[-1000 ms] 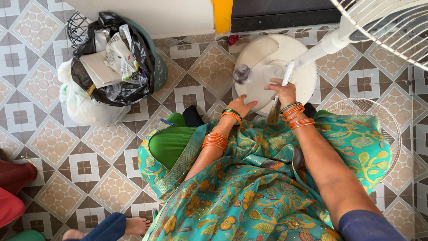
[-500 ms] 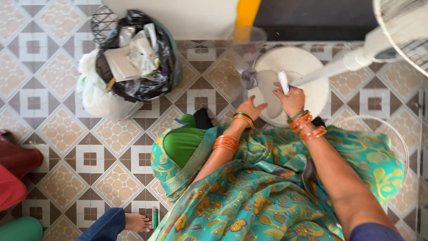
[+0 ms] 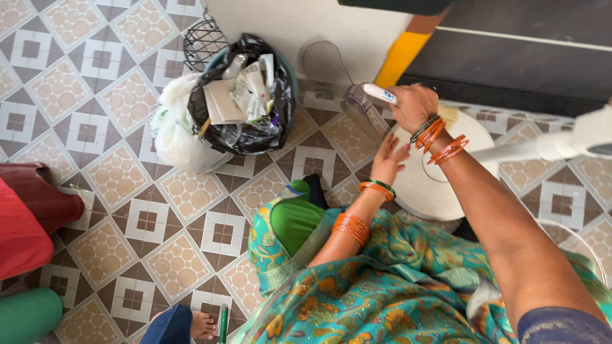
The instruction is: The person sits on the floor and uses a brush to clean a transparent fan blade and a small white plastic hub. The person holds each part with one hand and scrubs it with the brush in the other hand, then sets the cleaned parts aside.
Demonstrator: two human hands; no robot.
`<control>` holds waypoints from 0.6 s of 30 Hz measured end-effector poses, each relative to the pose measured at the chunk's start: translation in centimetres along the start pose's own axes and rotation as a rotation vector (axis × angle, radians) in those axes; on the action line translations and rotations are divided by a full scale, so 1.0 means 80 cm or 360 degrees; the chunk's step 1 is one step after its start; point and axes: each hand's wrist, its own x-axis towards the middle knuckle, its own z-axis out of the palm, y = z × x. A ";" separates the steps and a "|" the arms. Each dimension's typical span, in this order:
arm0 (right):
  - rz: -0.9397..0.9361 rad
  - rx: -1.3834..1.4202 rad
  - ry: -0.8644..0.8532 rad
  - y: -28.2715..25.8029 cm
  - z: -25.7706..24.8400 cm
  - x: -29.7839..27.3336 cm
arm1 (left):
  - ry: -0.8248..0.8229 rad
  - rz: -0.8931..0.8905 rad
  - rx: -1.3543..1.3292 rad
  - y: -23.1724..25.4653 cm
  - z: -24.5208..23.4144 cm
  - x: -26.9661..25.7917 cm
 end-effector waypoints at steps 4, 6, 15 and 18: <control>-0.0016 -0.0062 -0.0131 -0.002 0.014 0.048 | -0.0048 -0.0028 -0.0025 0.010 0.006 -0.003; -0.0004 -0.0034 -0.0193 0.003 0.026 0.071 | -0.0068 -0.0056 -0.0019 0.013 0.010 -0.008; -0.0293 -0.0208 -0.0152 0.023 0.081 0.145 | -0.0085 -0.0136 0.0045 0.038 0.015 -0.023; -0.0310 -0.0297 -0.0213 0.029 0.086 0.154 | -0.0103 -0.0147 0.0035 0.040 0.015 -0.023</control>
